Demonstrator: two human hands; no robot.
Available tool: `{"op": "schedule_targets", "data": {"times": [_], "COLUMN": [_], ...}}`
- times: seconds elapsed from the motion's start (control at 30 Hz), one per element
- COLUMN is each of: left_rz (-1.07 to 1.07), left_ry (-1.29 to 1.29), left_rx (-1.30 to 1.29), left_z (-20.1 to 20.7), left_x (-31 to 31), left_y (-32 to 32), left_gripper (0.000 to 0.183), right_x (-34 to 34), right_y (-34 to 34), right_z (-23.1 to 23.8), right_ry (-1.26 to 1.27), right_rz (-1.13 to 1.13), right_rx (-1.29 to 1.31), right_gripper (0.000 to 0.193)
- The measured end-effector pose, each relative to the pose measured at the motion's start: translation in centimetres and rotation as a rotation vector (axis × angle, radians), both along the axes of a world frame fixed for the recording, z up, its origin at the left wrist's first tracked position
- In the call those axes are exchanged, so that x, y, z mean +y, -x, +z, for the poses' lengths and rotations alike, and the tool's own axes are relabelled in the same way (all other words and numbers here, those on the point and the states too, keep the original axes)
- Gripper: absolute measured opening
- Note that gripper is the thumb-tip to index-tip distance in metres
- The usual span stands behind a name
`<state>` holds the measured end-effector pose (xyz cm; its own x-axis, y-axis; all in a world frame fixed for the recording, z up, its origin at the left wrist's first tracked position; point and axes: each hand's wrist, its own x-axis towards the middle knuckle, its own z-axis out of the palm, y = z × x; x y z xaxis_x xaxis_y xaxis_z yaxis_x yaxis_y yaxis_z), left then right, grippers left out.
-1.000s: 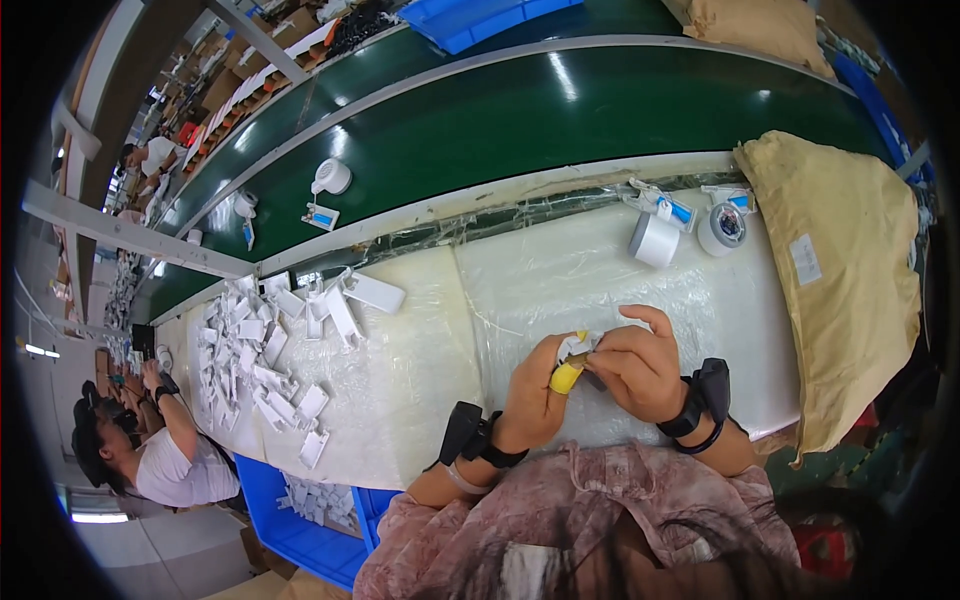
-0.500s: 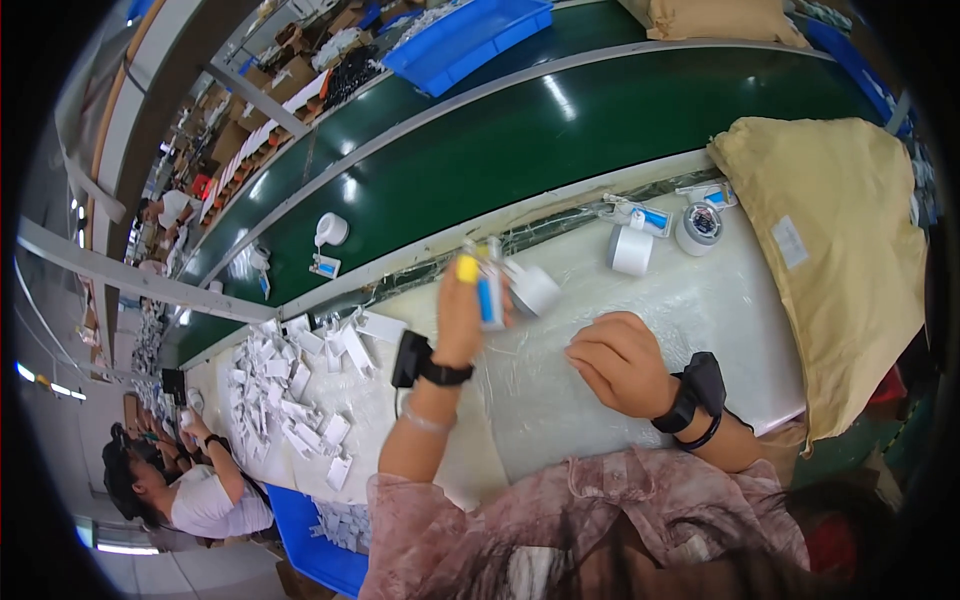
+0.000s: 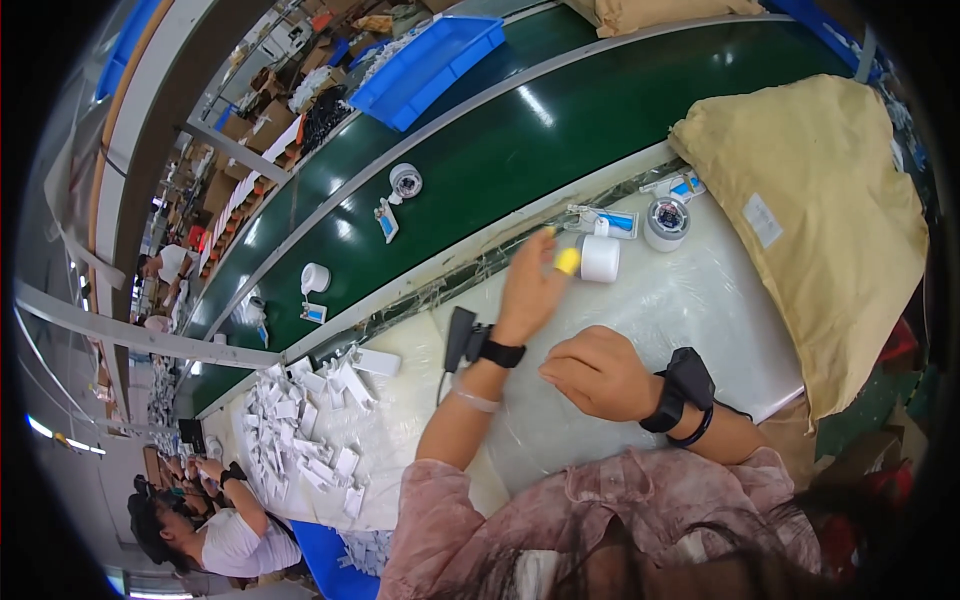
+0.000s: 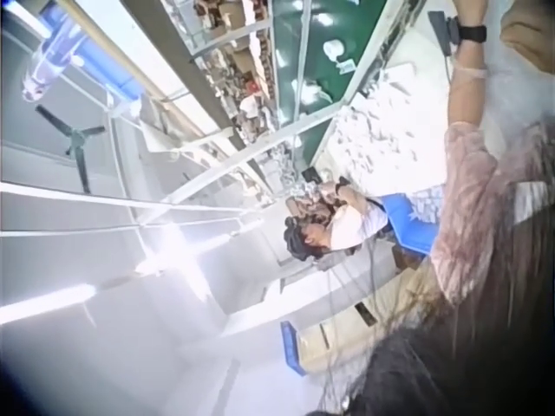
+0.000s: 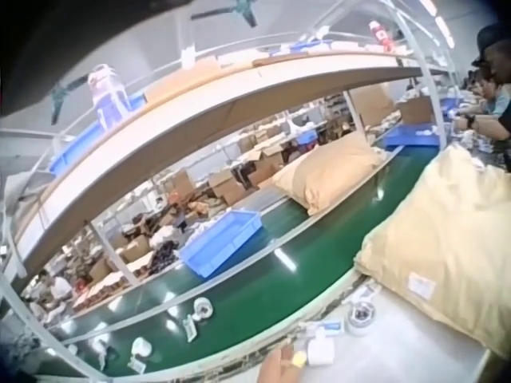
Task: The person picks up a white plastic housing and a battery unit, fits the battery into the housing, and presses a small circuit board into place. They then wrap a piece of yellow tape around the internal components before setting the assembled unit onto the table.
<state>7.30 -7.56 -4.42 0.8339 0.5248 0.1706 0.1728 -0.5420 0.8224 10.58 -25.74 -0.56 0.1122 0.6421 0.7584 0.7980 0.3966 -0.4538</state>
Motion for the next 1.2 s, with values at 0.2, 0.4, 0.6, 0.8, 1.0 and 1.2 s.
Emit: {"op": "schedule_targets", "data": {"times": [0.2, 0.4, 0.6, 0.8, 1.0, 1.2], "left_rz": [0.058, 0.008, 0.148, 0.075, 0.058, -0.035], "left_ry": [-0.362, -0.325, -0.167, -0.043, -0.145, 0.075], "left_rx": [0.226, 0.094, 0.118, 0.191, 0.205, 0.189], "left_z": [2.0, 1.2, 1.4, 4.2, 5.0, 4.8], "left_x": [-5.2, -3.6, -2.9, -7.3, -8.8, -10.9], "left_y": [-2.3, 1.4, 8.4, 12.7, 14.9, 13.2], "left_gripper": [0.083, 0.081, 0.085, 0.080, 0.078, 0.080], "right_x": [-0.2, -0.3, -0.3, 0.5, 0.4, 0.3], "right_y": [-0.2, -0.6, -1.2, -1.3, -0.6, -1.3], "right_z": [0.0, 0.6, 0.3, -2.1, -0.9, -2.3], "right_ry": [-0.073, -0.105, 0.357, 0.632, 0.638, 0.610], "right_rz": [-0.030, -0.100, -0.282, 0.128, -0.026, 0.243], "right_rx": [0.028, 0.028, 0.315, 0.761, 0.491, 0.733], "right_gripper": [0.018, 0.015, 0.017, 0.042, 0.047, 0.025]}}
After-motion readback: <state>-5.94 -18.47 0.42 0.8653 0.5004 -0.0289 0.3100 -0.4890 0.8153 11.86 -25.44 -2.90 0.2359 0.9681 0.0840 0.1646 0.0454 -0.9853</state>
